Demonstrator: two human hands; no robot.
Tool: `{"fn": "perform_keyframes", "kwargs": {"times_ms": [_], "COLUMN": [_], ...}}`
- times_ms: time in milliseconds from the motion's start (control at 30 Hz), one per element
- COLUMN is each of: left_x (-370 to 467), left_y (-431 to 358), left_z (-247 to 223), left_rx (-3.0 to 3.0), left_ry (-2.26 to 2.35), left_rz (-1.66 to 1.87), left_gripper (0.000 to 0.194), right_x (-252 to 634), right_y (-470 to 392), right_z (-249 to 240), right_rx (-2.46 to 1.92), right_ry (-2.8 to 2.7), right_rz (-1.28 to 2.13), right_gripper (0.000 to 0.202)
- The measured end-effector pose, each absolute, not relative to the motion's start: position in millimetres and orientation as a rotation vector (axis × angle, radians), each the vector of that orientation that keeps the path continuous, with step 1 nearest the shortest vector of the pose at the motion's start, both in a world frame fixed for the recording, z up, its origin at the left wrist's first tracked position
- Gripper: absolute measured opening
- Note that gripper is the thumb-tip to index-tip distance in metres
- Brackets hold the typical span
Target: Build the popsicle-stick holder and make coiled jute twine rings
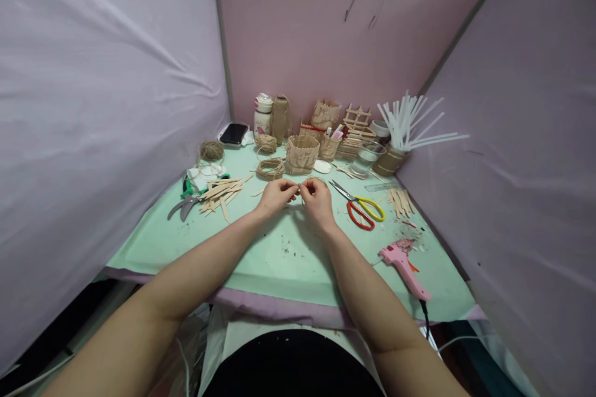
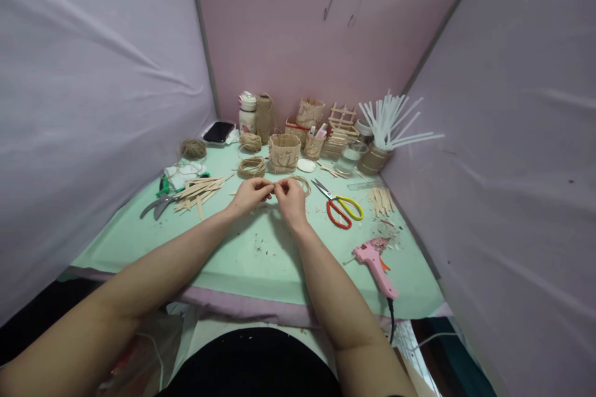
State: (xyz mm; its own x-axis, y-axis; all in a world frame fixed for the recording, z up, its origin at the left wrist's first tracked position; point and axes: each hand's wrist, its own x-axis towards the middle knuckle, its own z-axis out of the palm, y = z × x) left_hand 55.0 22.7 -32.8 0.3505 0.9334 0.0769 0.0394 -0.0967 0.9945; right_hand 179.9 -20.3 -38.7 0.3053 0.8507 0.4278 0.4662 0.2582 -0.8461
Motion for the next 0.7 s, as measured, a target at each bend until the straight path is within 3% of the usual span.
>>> {"fn": "perform_keyframes", "kwargs": {"times_ms": [333, 533, 700], "left_x": [53.2, 54.4, 63.7], "left_y": [22.4, 23.0, 12.3], "left_z": [-28.9, -33.5, -39.0], "left_rx": [1.099, 1.214, 1.504], "left_ry": [0.79, 0.87, 1.051], "left_rz": [0.864, 0.962, 1.266], "left_gripper": [0.032, 0.024, 0.014], "right_x": [180.1, 178.0, 175.9], "right_y": [-21.0, -22.6, -21.7], "right_z": [-37.9, -36.1, -36.3], "right_rx": [-1.42, -1.428, -1.483], "right_ry": [-1.359, -1.34, -1.179], "right_rz": [0.335, 0.444, 0.536], "right_gripper": [0.016, 0.018, 0.014]}}
